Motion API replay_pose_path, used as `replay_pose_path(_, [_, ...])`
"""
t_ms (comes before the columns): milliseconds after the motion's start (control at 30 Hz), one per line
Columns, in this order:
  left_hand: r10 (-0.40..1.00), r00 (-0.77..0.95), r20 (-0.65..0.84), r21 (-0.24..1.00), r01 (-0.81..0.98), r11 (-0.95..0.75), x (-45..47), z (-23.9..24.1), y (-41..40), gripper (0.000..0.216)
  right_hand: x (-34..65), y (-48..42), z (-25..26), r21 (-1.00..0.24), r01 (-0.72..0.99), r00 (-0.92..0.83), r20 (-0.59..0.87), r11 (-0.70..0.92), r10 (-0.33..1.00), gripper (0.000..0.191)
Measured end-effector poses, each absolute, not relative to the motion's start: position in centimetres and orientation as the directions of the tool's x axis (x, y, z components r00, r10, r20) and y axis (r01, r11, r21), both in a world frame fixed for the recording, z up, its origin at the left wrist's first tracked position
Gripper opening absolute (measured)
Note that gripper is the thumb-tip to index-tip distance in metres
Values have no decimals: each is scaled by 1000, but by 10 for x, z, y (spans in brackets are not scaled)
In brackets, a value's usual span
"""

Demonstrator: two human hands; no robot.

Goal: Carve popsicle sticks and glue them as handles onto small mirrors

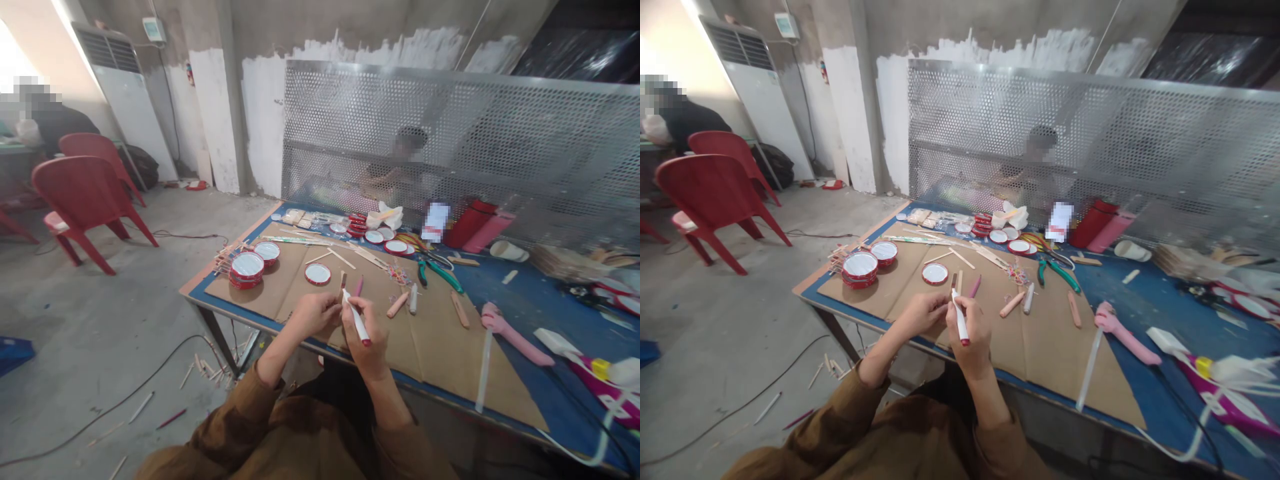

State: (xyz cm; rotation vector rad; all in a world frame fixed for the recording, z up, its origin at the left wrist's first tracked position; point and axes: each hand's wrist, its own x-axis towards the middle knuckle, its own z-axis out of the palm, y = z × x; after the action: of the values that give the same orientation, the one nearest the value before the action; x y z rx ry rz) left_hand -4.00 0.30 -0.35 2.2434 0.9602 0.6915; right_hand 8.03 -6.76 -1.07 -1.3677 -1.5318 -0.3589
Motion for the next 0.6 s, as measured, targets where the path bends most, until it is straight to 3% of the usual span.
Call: replay_pose_path(600, [763,605,228,696,447,-563,-40,-2,2,22,79,-69,-10,-369,874,139,813,316,565,10])
